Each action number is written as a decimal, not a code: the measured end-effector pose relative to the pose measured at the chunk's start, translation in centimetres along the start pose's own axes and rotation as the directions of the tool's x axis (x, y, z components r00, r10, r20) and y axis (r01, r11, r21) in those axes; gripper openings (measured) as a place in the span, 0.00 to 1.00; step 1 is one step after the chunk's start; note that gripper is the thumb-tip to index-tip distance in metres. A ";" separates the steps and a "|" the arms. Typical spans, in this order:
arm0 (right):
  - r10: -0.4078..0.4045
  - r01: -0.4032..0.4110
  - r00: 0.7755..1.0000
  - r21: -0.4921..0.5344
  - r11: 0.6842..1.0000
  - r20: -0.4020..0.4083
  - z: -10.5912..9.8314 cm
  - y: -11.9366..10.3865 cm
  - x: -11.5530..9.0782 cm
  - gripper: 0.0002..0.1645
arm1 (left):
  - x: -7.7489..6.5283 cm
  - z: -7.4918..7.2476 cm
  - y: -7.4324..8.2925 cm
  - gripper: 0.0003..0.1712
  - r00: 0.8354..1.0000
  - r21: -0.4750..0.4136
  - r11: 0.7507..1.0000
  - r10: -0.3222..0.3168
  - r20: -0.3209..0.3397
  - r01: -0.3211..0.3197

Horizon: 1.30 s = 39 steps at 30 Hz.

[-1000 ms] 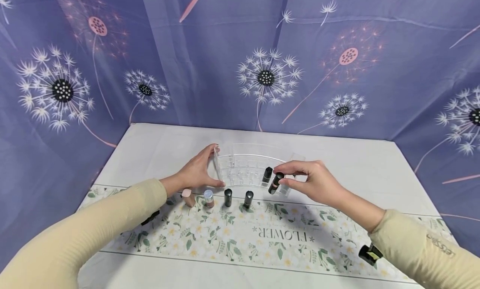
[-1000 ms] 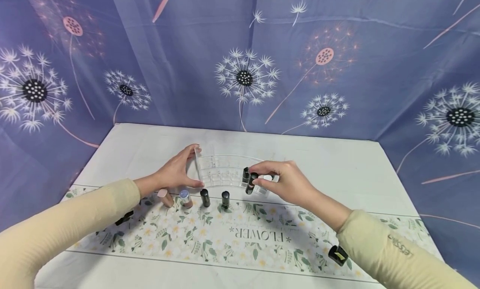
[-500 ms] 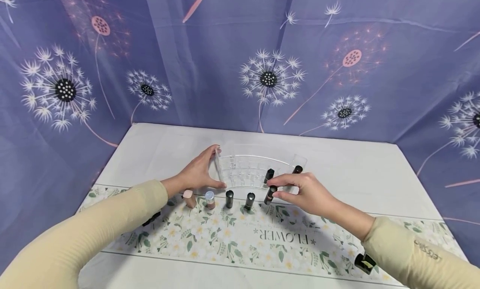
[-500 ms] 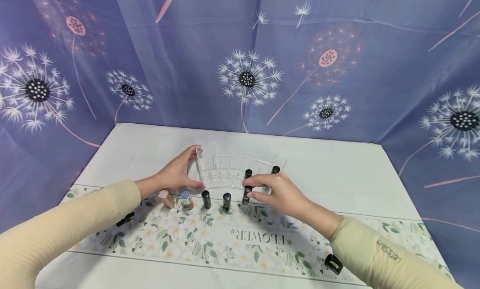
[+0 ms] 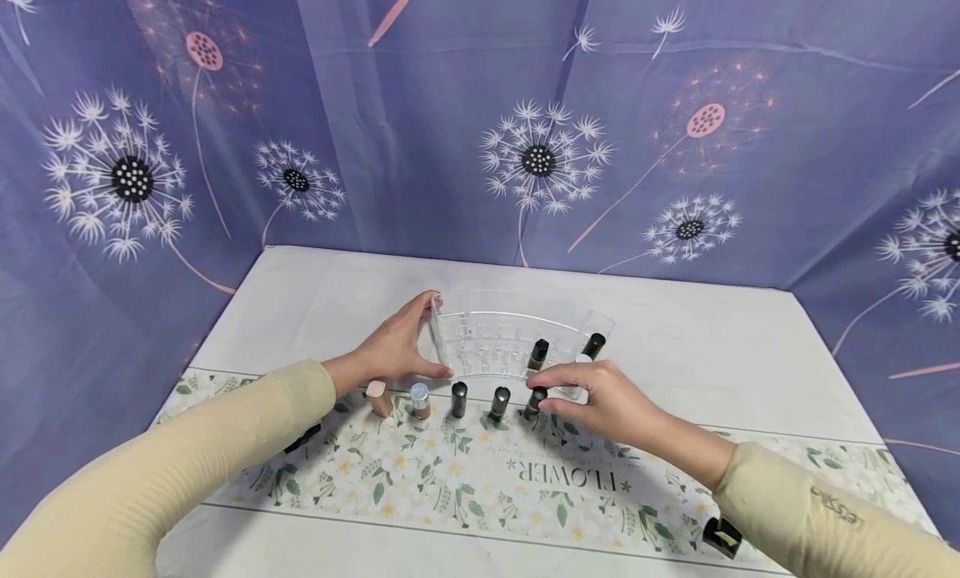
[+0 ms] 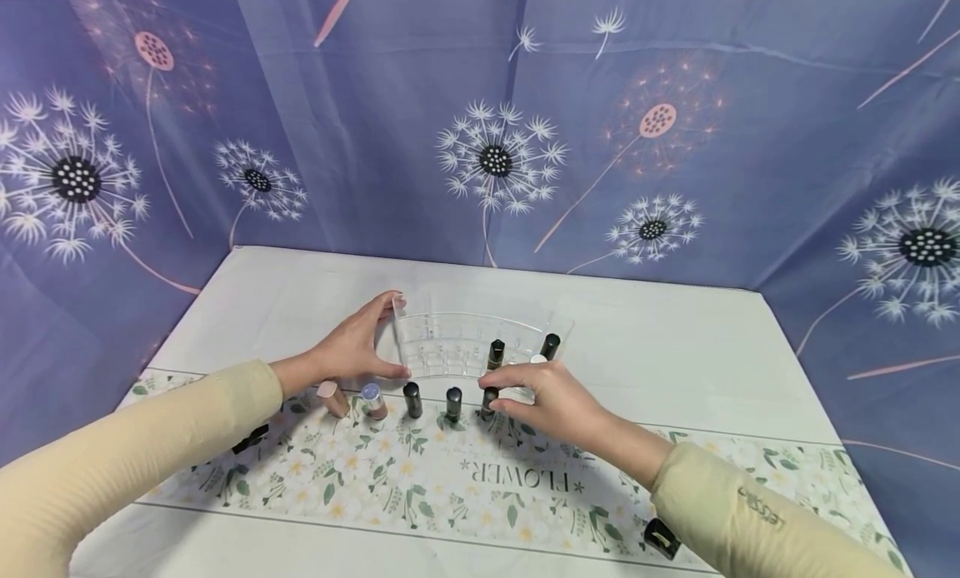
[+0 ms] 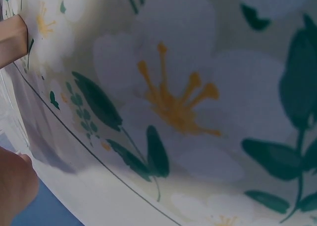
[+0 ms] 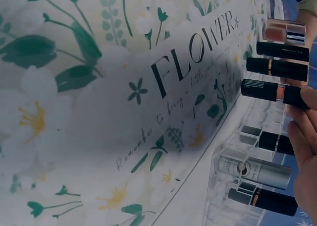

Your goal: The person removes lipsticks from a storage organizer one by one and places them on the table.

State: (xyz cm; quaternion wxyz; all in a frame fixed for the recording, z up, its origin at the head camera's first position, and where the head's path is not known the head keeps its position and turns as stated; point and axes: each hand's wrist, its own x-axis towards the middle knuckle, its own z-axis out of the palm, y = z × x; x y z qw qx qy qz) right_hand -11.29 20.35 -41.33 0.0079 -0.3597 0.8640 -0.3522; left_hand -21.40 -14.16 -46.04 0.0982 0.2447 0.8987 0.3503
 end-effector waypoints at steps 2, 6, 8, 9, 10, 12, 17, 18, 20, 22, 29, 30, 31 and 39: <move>-0.007 0.007 1.000 -0.003 1.000 0.002 0.2 0.0 0.1 0.20 | 0.0 0.0 0.0 0.75 1.000 0.000 1.000 -0.002 0.001 0.002; -0.011 0.011 1.000 -0.006 1.000 0.005 0.4 0.1 0.1 0.20 | 0.1 0.0 -0.1 0.75 1.000 0.008 1.000 -0.001 -0.001 0.001; -0.007 0.007 1.000 -0.006 1.000 0.008 0.5 0.2 0.1 0.19 | 0.1 0.0 -0.2 0.75 1.000 0.008 1.000 -0.003 -0.002 0.003; -0.006 0.006 1.000 -0.006 1.000 0.009 0.5 0.3 0.1 0.19 | 0.1 0.1 -0.2 0.75 1.000 0.007 1.000 -0.001 -0.003 0.001; -0.004 0.004 1.000 -0.006 1.000 0.009 0.6 0.3 0.1 0.19 | 0.1 0.0 -0.2 0.75 1.000 0.005 1.000 -0.001 -0.004 0.001; -0.003 0.003 1.000 -0.008 1.000 0.011 0.6 0.4 0.1 0.19 | 0.1 0.1 -0.2 0.75 1.000 0.001 1.000 -0.003 -0.004 0.003; -0.017 0.017 1.000 -0.012 1.000 0.007 0.7 0.4 0.1 0.20 | 0.1 0.0 -0.1 0.74 1.000 0.000 1.000 -0.006 -0.001 0.006; -0.020 0.020 1.000 -0.012 1.000 0.007 0.7 0.4 0.1 0.20 | 0.1 0.0 -0.1 0.74 1.000 0.002 1.000 -0.007 0.000 0.007; -0.023 0.023 1.000 -0.011 1.000 0.004 0.6 0.4 0.0 0.20 | 0.1 0.0 0.0 0.74 1.000 0.005 1.000 -0.007 0.002 0.007; -0.023 0.023 1.000 -0.011 1.000 0.005 0.6 0.4 0.0 0.20 | 0.1 0.0 0.0 0.74 1.000 0.005 1.000 -0.007 0.003 0.007; -0.016 0.016 1.000 -0.019 1.000 0.013 0.4 0.3 0.0 0.19 | 0.3 0.0 -0.2 0.74 1.000 0.006 1.000 -0.002 0.000 0.002; -0.015 0.016 1.000 -0.019 1.000 0.013 0.3 0.3 0.0 0.19 | 0.3 0.0 -0.2 0.74 1.000 0.007 1.000 -0.001 -0.001 0.001; -0.015 0.015 1.000 -0.021 1.000 0.013 0.3 0.3 0.0 0.20 | 0.3 0.0 -0.2 0.74 1.000 0.006 1.000 -0.001 -0.001 0.001; -0.015 0.015 1.000 -0.013 1.000 0.009 0.3 0.3 -0.3 0.20 | 0.3 0.1 -0.2 0.73 1.000 0.010 1.000 -0.006 0.002 0.006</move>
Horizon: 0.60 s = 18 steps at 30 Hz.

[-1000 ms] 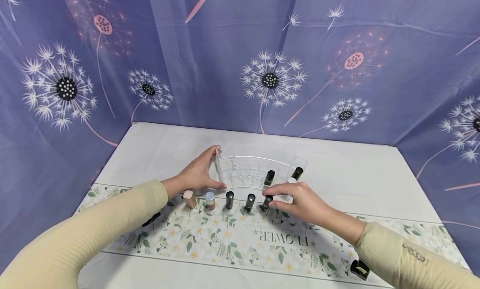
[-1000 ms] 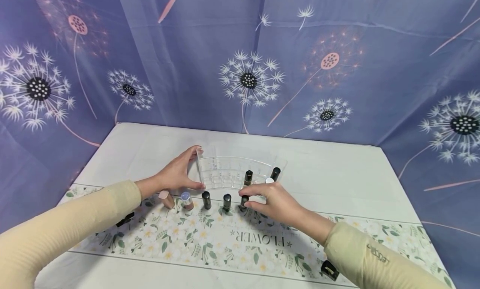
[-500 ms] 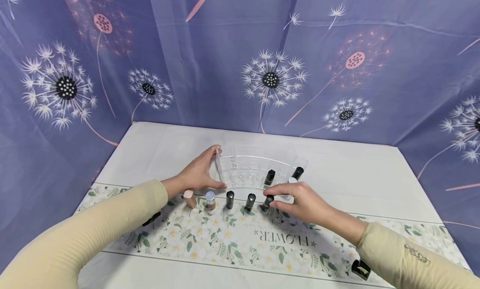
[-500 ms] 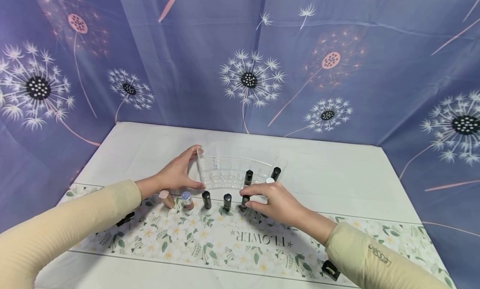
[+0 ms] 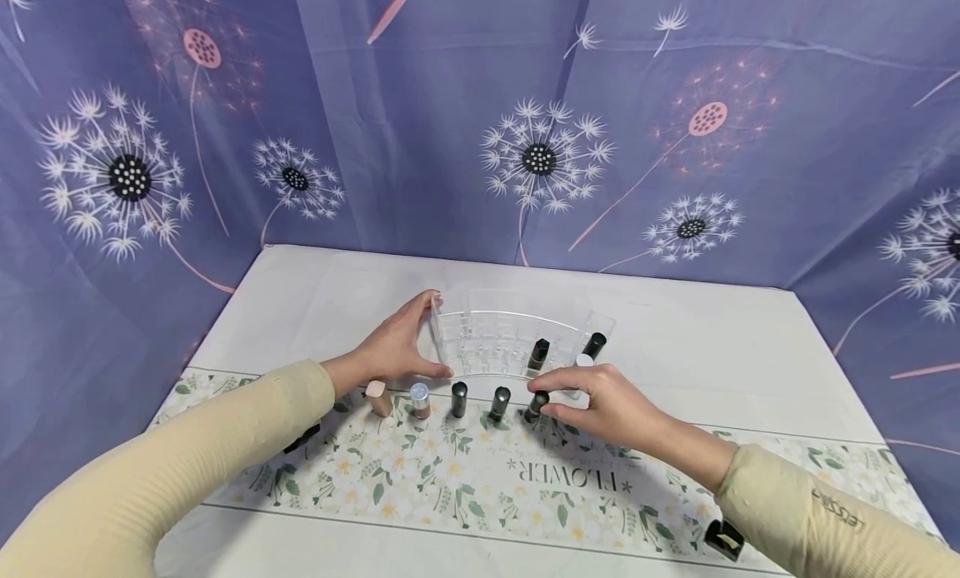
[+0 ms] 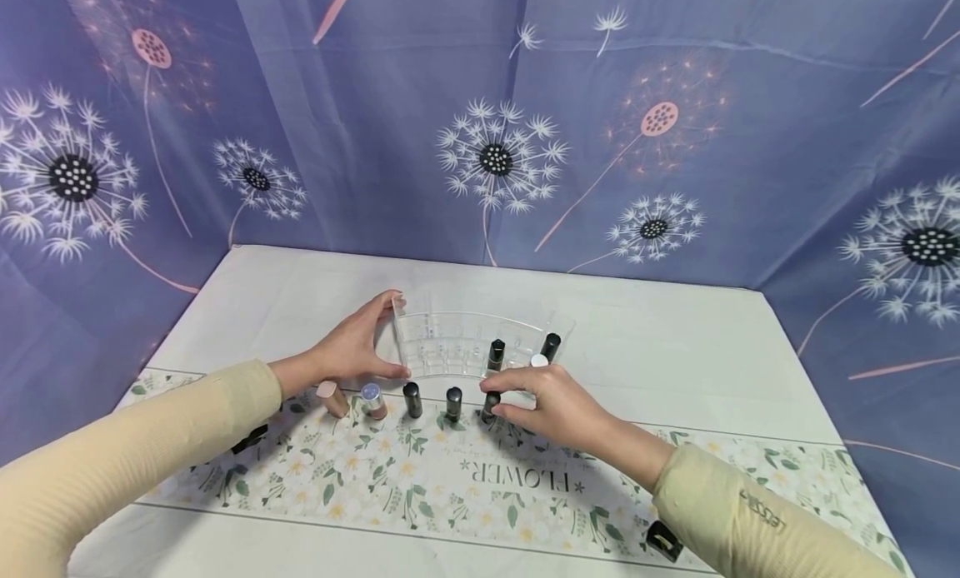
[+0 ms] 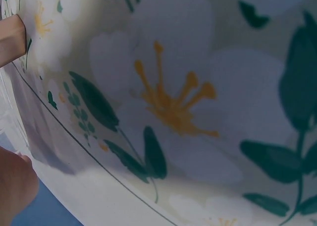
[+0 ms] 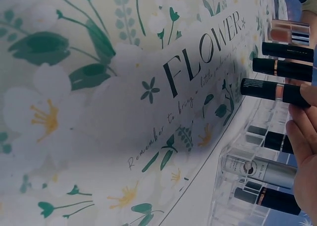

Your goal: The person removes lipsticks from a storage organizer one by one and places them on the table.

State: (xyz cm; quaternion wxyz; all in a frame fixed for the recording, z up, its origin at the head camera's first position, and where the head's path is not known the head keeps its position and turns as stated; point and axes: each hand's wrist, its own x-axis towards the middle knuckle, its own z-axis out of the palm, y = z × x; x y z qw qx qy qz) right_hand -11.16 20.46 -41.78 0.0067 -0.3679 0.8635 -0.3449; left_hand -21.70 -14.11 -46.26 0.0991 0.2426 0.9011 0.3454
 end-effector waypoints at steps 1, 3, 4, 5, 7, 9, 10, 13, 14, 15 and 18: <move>0.002 -0.002 1.000 0.002 1.000 -0.001 0.0 0.0 0.0 0.20 | 0.0 0.0 0.0 0.73 1.000 0.002 1.000 0.001 -0.001 -0.001; 0.007 -0.007 1.000 0.007 1.000 -0.004 0.0 -0.1 -0.1 0.21 | 0.0 0.0 0.0 0.74 1.000 0.005 1.000 0.004 -0.002 -0.004; 0.010 -0.010 1.000 0.009 1.000 -0.005 0.0 -0.1 -0.1 0.21 | 0.0 0.1 0.0 0.74 1.000 0.006 1.000 0.005 -0.003 -0.005; 0.015 -0.015 1.000 0.010 1.000 -0.006 -0.1 -0.1 -0.1 0.21 | 0.0 0.1 0.0 0.74 1.000 0.007 1.000 0.005 -0.004 -0.005; 0.017 -0.017 1.000 0.009 1.000 -0.014 -0.1 -0.1 -0.1 0.22 | -0.1 0.1 -0.1 0.74 1.000 0.004 1.000 0.007 -0.006 -0.007; 0.017 -0.017 1.000 0.006 1.000 -0.024 -0.2 -0.1 -0.1 0.22 | -0.1 0.1 -0.1 0.74 1.000 0.002 1.000 0.008 -0.007 -0.008; 0.016 -0.016 0.999 0.006 1.000 -0.029 -0.3 -0.1 0.0 0.22 | -0.1 0.1 -0.2 0.74 1.000 0.002 1.000 0.008 -0.009 -0.008; 0.014 -0.013 0.999 0.013 1.000 -0.043 -0.6 -0.2 0.1 0.23 | -0.2 0.1 -0.1 0.74 1.000 0.003 1.000 0.012 -0.012 -0.012; 0.014 -0.014 0.999 0.016 1.000 -0.046 -0.8 -0.2 0.1 0.23 | -0.2 0.1 -0.1 0.74 1.000 0.004 1.000 0.012 -0.012 -0.012; 0.013 -0.012 0.999 0.017 1.000 -0.049 -0.9 -0.2 0.2 0.23 | -0.2 0.1 0.0 0.74 1.000 0.005 1.000 0.015 -0.012 -0.015; 0.010 -0.008 0.998 0.024 1.000 -0.060 -1.5 -0.4 0.4 0.24 | -0.3 0.0 0.1 0.75 1.000 0.007 1.000 0.021 -0.012 -0.021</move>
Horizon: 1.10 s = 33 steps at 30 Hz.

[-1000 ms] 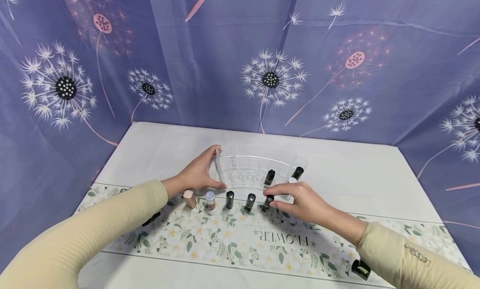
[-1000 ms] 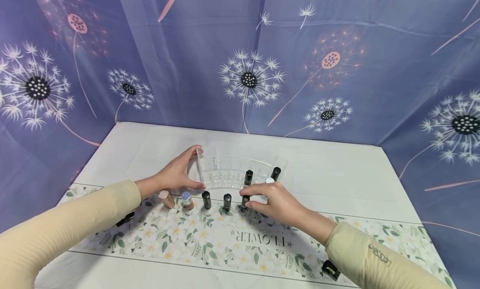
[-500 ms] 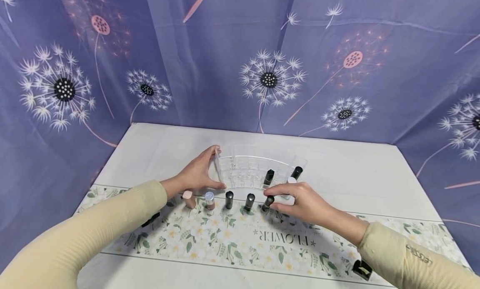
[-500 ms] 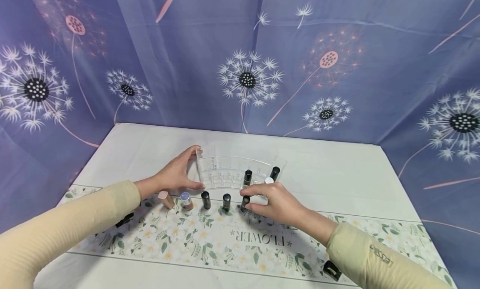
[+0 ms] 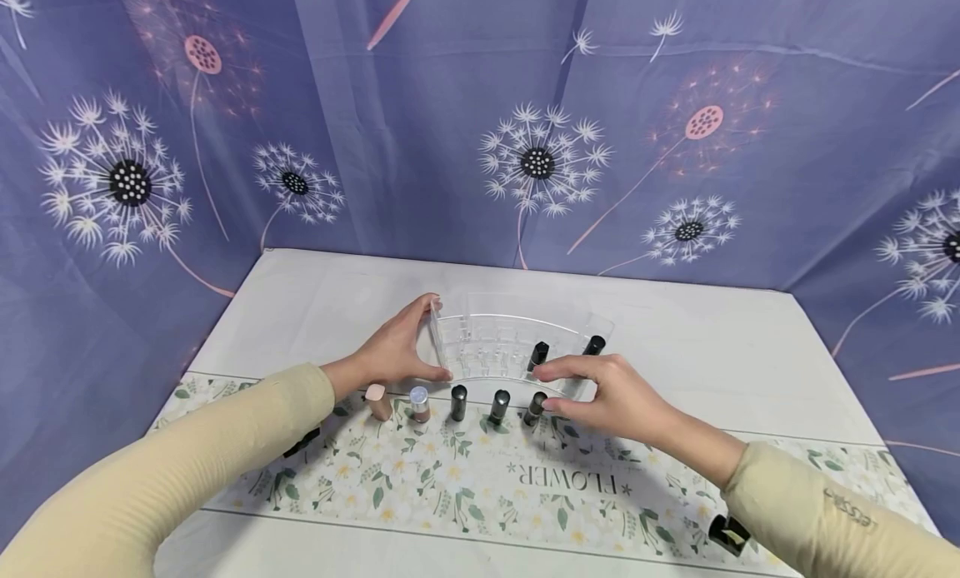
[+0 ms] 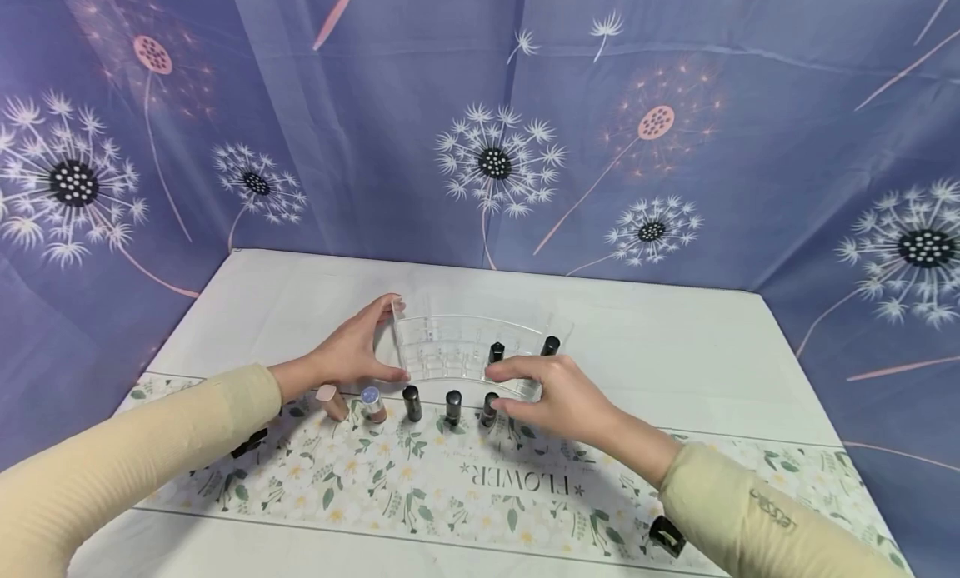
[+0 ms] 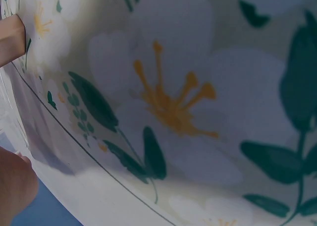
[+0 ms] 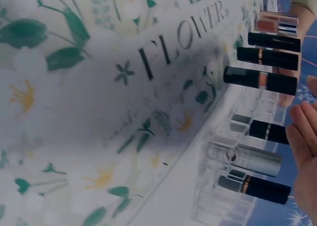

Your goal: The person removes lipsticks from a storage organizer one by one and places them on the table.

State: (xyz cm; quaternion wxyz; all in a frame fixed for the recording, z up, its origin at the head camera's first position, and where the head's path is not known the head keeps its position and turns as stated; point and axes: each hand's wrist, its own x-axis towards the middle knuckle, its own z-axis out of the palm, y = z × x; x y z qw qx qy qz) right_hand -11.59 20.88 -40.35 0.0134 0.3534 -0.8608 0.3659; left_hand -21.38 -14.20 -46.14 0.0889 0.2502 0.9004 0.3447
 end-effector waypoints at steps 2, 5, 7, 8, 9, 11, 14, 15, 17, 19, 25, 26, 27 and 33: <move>-0.015 0.015 1.000 -0.010 1.000 -0.012 -0.4 -0.1 0.2 0.25 | 0.0 0.0 0.0 0.75 1.000 0.001 1.000 -0.001 0.000 0.001; -0.028 0.027 0.999 -0.028 0.999 -0.025 -1.0 -0.2 0.5 0.26 | 0.1 0.0 0.0 0.74 1.000 -0.002 1.000 -0.005 0.000 0.005; -0.035 0.033 0.999 -0.056 0.998 -0.036 -1.4 -0.2 0.8 0.26 | 0.1 0.0 0.0 0.74 1.000 -0.006 1.000 -0.007 -0.001 0.007; -0.036 0.033 0.999 -0.067 0.997 -0.040 -1.7 -0.3 1.0 0.26 | 0.0 0.0 0.0 0.74 1.000 -0.007 1.000 -0.006 -0.002 0.006; -0.039 0.036 0.998 -0.080 0.996 -0.043 -1.9 -0.3 1.1 0.27 | 0.0 0.0 0.0 0.74 1.000 -0.007 1.000 -0.004 -0.003 0.004; -0.042 0.036 0.998 -0.099 0.994 -0.050 -2.3 -0.3 1.4 0.27 | 0.0 0.1 0.0 0.73 1.000 -0.009 1.000 -0.003 -0.003 0.003; -0.050 0.043 0.997 -0.115 0.992 -0.058 -2.7 -0.2 1.8 0.28 | 0.0 0.1 0.0 0.73 1.000 -0.009 1.000 -0.003 -0.004 0.003; -0.052 0.045 0.997 -0.118 0.992 -0.060 -2.8 -0.1 1.9 0.28 | 0.0 0.1 0.0 0.72 1.000 -0.007 1.000 -0.005 -0.004 0.005; -0.054 0.046 0.997 -0.126 0.991 -0.063 -3.0 0.0 2.2 0.29 | 0.0 0.1 0.1 0.72 1.000 -0.007 1.000 -0.005 -0.005 0.005; -0.051 0.042 0.997 -0.134 0.990 -0.059 -3.1 0.1 2.4 0.30 | -0.1 0.1 0.2 0.72 1.000 -0.009 1.000 -0.006 -0.006 0.006; -0.014 0.011 1.000 -0.153 0.988 -0.019 -3.6 0.3 3.1 0.33 | 0.0 0.2 0.2 0.73 1.000 -0.007 1.000 -0.011 -0.004 0.011; -0.008 0.006 1.000 -0.154 0.988 -0.012 -3.7 0.3 3.2 0.34 | 0.0 0.2 0.2 0.73 1.000 -0.005 1.000 -0.012 -0.003 0.012; -0.003 0.002 1.000 -0.157 0.988 -0.007 -3.7 0.4 3.3 0.34 | 0.0 0.2 0.2 0.73 1.000 -0.004 1.000 -0.013 -0.003 0.013; 0.028 -0.024 0.999 -0.160 0.987 0.019 -3.9 0.8 3.6 0.36 | 0.0 0.2 0.1 0.73 1.000 0.001 1.000 -0.019 -0.003 0.019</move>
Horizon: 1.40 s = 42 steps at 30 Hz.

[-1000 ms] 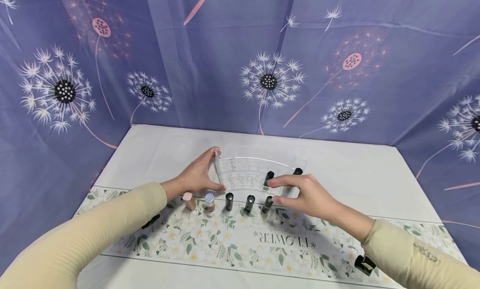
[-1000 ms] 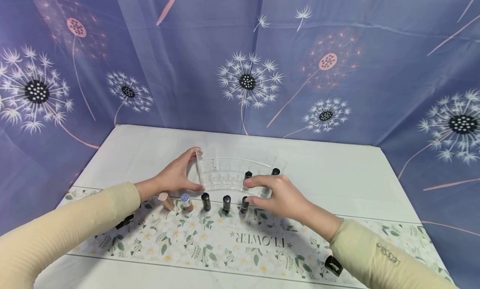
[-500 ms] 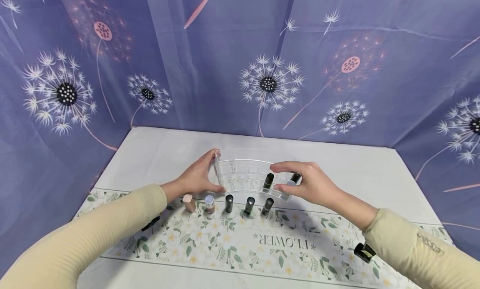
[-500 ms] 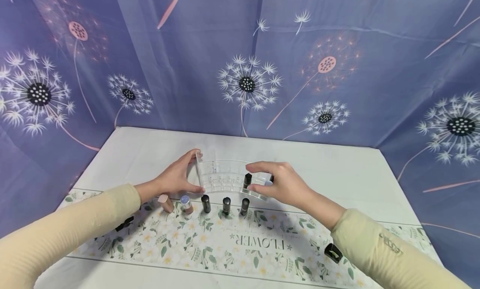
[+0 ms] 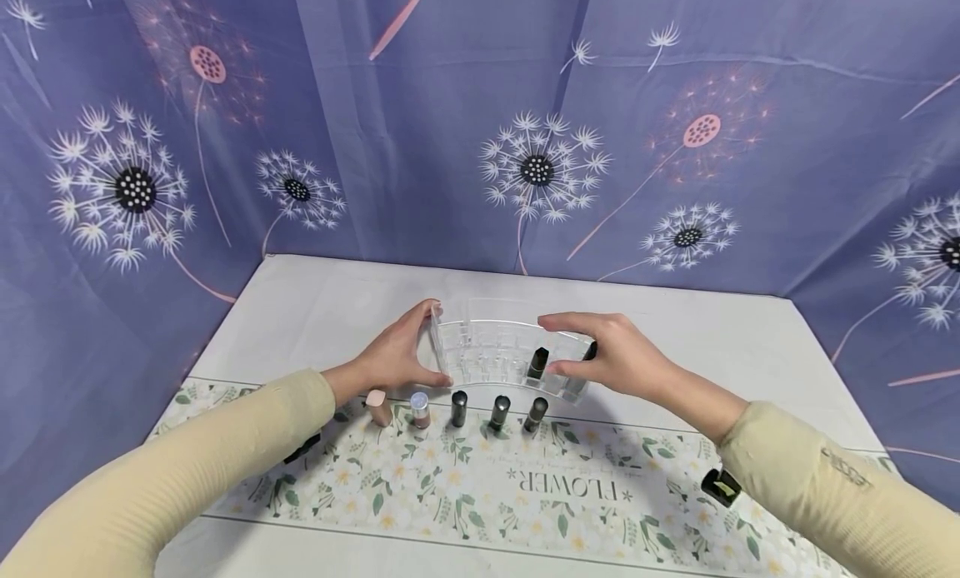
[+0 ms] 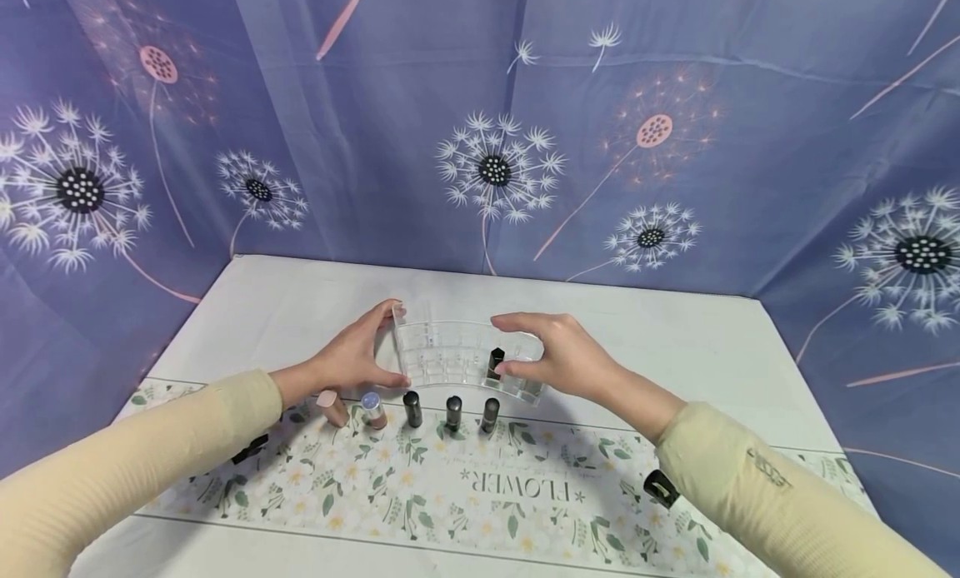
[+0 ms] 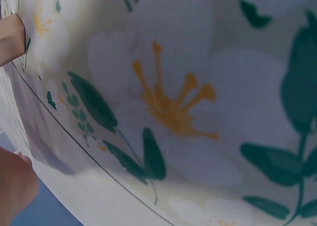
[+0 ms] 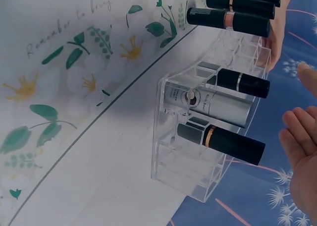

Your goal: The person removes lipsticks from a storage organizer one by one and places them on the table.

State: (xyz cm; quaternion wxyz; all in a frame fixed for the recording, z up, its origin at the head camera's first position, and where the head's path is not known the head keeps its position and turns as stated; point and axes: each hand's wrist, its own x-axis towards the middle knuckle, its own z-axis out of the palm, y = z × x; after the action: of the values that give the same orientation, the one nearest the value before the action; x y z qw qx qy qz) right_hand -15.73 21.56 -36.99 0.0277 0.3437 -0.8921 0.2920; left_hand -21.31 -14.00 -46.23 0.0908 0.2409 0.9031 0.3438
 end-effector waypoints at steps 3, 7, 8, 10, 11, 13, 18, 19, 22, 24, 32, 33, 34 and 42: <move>0.011 -0.011 1.000 0.007 1.000 0.009 0.2 0.2 0.1 0.36 | 0.0 0.0 0.0 0.73 1.000 0.001 1.000 -0.001 0.002 0.001; 0.028 -0.028 0.999 0.033 0.999 0.023 0.5 0.5 0.3 0.36 | -0.1 0.1 0.0 0.73 1.000 -0.003 1.000 0.004 0.000 -0.004; 0.032 -0.033 0.999 0.042 0.999 0.027 0.6 0.6 0.3 0.36 | -0.1 0.1 0.0 0.72 1.000 -0.004 1.000 0.005 -0.001 -0.005; 0.046 -0.048 0.998 0.058 0.997 0.039 0.7 0.7 0.4 0.37 | -0.1 0.1 0.0 0.72 1.000 -0.004 1.000 0.005 -0.002 -0.005; 0.051 -0.054 0.998 0.064 0.996 0.044 0.8 0.8 0.4 0.37 | -0.1 0.1 0.0 0.73 1.000 -0.004 1.000 0.004 -0.001 -0.004; 0.059 -0.063 0.997 0.072 0.995 0.054 0.9 0.9 0.5 0.37 | -0.1 0.1 0.0 0.73 1.000 -0.002 1.000 0.002 0.000 -0.002; 0.068 -0.074 0.995 0.080 0.994 0.078 1.1 0.9 0.8 0.34 | 0.0 0.1 -0.1 0.73 1.000 0.003 1.000 -0.001 0.000 0.001; 0.070 -0.076 0.994 0.083 0.994 0.084 1.2 0.9 0.8 0.34 | 0.0 0.1 -0.1 0.73 1.000 0.003 1.000 0.000 -0.001 0.000; 0.072 -0.081 0.992 0.087 0.993 0.099 1.3 1.0 1.0 0.32 | 0.0 0.1 -0.1 0.72 1.000 0.005 1.000 0.000 -0.001 0.000; 0.070 -0.079 0.992 0.086 0.993 0.102 1.4 1.1 1.0 0.31 | 0.0 0.1 -0.2 0.72 1.000 0.003 1.000 0.004 -0.002 -0.004; 0.059 -0.068 0.993 0.086 0.994 0.099 1.8 1.5 1.1 0.28 | 0.0 0.0 -0.2 0.72 1.000 0.003 1.000 0.011 -0.004 -0.011; 0.055 -0.063 0.994 0.084 0.994 0.096 1.9 1.6 1.1 0.27 | 0.0 0.0 -0.2 0.72 1.000 0.003 1.000 0.012 -0.004 -0.012; 0.052 -0.060 0.994 0.084 0.995 0.096 2.0 1.7 1.0 0.26 | 0.1 0.0 -0.1 0.72 1.000 0.003 1.000 0.012 -0.004 -0.012; 0.038 -0.044 0.994 0.061 0.997 0.105 2.0 1.8 1.1 0.22 | 0.0 -0.1 0.2 0.73 1.000 0.007 1.000 0.008 -0.005 -0.007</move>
State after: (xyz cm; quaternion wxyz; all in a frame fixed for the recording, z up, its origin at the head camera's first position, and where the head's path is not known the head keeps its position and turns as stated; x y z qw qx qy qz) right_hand -17.38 20.84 -39.30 -0.0357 0.3407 -0.8895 0.3023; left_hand -21.26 -13.94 -46.09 0.0867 0.2438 0.9035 0.3417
